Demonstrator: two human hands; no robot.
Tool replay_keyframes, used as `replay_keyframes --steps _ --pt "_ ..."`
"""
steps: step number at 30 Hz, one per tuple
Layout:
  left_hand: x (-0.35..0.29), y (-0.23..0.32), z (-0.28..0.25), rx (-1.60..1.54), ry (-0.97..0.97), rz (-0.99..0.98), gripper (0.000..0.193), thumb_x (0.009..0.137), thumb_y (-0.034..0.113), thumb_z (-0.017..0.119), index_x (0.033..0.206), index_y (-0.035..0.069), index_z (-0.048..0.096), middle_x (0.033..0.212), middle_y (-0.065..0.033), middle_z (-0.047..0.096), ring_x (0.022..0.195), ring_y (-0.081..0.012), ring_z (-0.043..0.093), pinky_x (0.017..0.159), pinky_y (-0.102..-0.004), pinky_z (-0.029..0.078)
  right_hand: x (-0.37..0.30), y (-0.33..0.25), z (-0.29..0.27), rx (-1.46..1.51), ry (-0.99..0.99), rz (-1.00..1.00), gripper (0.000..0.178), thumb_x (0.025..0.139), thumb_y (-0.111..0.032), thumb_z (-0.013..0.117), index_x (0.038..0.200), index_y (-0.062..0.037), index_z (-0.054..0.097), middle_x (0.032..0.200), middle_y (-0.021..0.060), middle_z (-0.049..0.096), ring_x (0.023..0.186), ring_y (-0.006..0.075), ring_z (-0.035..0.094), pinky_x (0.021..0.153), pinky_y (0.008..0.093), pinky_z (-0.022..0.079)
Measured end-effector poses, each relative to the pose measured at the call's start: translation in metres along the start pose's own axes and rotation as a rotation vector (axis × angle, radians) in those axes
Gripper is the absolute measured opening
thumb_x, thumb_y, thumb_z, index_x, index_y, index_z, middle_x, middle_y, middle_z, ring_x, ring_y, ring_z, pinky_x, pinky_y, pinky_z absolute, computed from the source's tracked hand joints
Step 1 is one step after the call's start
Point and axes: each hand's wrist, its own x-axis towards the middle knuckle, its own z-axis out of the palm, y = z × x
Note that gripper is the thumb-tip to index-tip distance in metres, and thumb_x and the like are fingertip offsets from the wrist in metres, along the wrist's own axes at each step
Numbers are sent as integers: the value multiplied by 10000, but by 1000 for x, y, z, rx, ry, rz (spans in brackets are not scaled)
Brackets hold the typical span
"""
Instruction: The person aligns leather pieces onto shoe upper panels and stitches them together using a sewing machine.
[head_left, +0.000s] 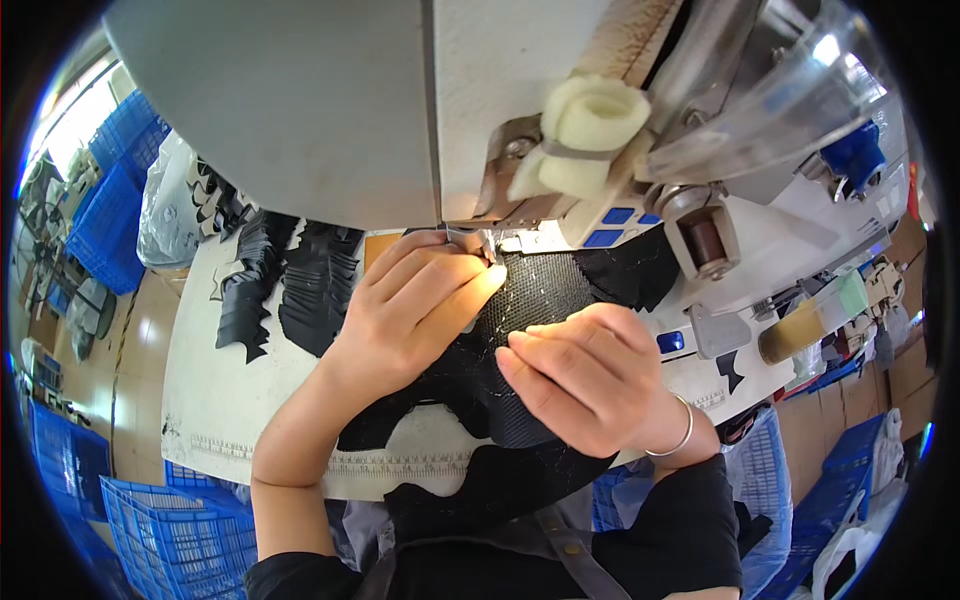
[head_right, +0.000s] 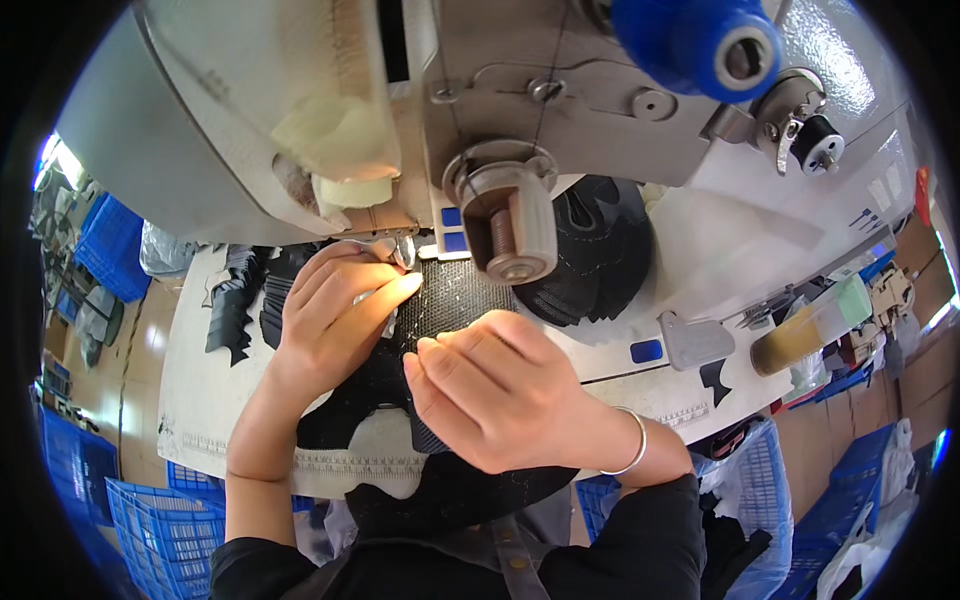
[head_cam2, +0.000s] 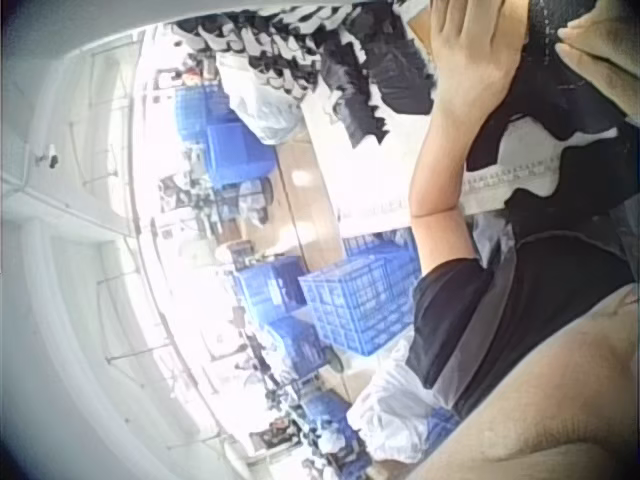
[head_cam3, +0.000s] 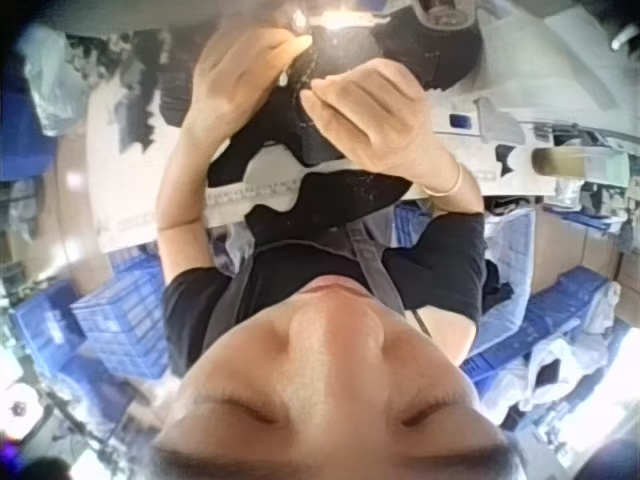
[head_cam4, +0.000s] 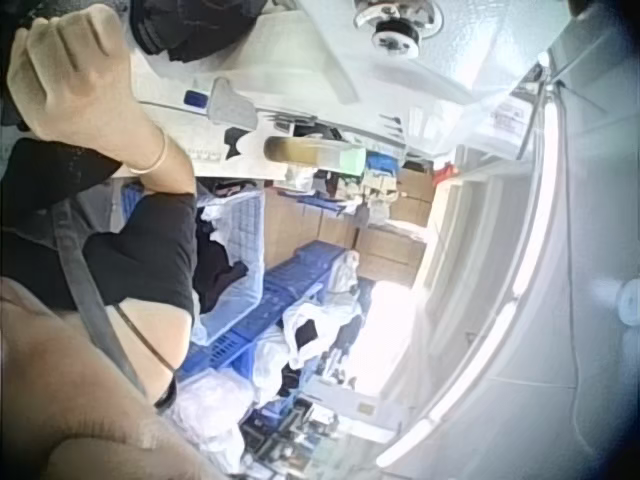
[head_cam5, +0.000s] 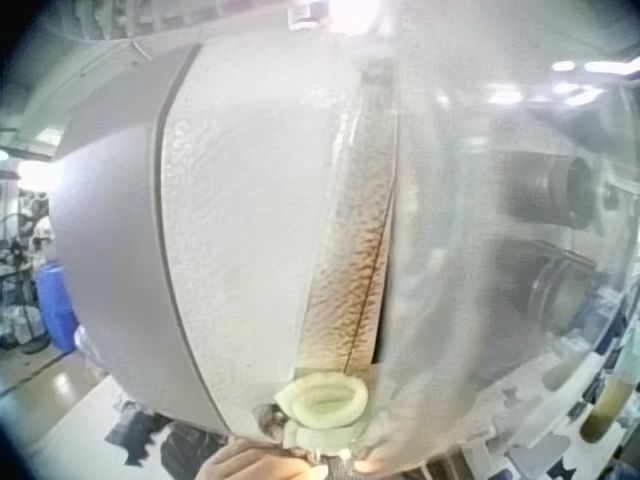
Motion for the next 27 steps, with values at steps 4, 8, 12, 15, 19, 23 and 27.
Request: replay_keyframes --steps 4,8,12,15,19,23,27 --pt "-1 -2 1 43 34 33 305 646 -14 698 947 31 698 887 -58 653 840 -236 673 833 -371 569 -2 -8 10 -61 62 -25 61 713 -20 707 728 -10 649 782 56 621 683 162 604 664 299 460" --pt "-6 -8 4 49 57 40 275 651 -7 708 924 29 699 870 -62 653 826 -245 676 819 -362 576 -2 -6 11 -93 79 -9 55 722 -27 708 734 -19 655 794 55 632 715 159 620 699 307 468" --pt "-4 -6 3 -19 63 -78 225 660 -9 724 880 25 694 862 -69 653 823 -253 667 810 -374 570 -5 7 11 -58 41 28 84 730 -70 735 777 -44 671 843 18 635 727 131 624 707 313 453" --pt "-2 -1 -11 -54 -10 -162 191 675 -10 730 857 33 691 850 -66 649 792 -261 654 739 -385 550 -9 12 8 -9 -20 115 154 705 -114 707 852 -72 693 887 0 648 771 134 631 729 327 411" --pt "-2 -8 -24 -160 -256 -327 130 751 73 729 859 19 682 815 -79 637 732 -294 617 657 -364 496 -15 16 13 -70 -43 105 260 654 -146 670 902 -78 704 935 20 667 841 163 635 794 376 421" --pt "-7 -26 -36 -509 -516 -660 237 868 200 696 942 -25 680 780 -90 651 694 -191 600 662 -287 478 -11 23 5 -49 -113 200 307 649 -145 675 950 -86 694 950 10 655 881 168 617 880 388 410" --pt "-8 -23 -33 -858 -457 -821 247 954 202 627 991 -36 679 741 -14 631 697 -53 501 628 -227 426 -1 4 2 -273 -80 43 170 716 -137 662 875 -77 649 881 3 610 822 150 597 799 366 451"
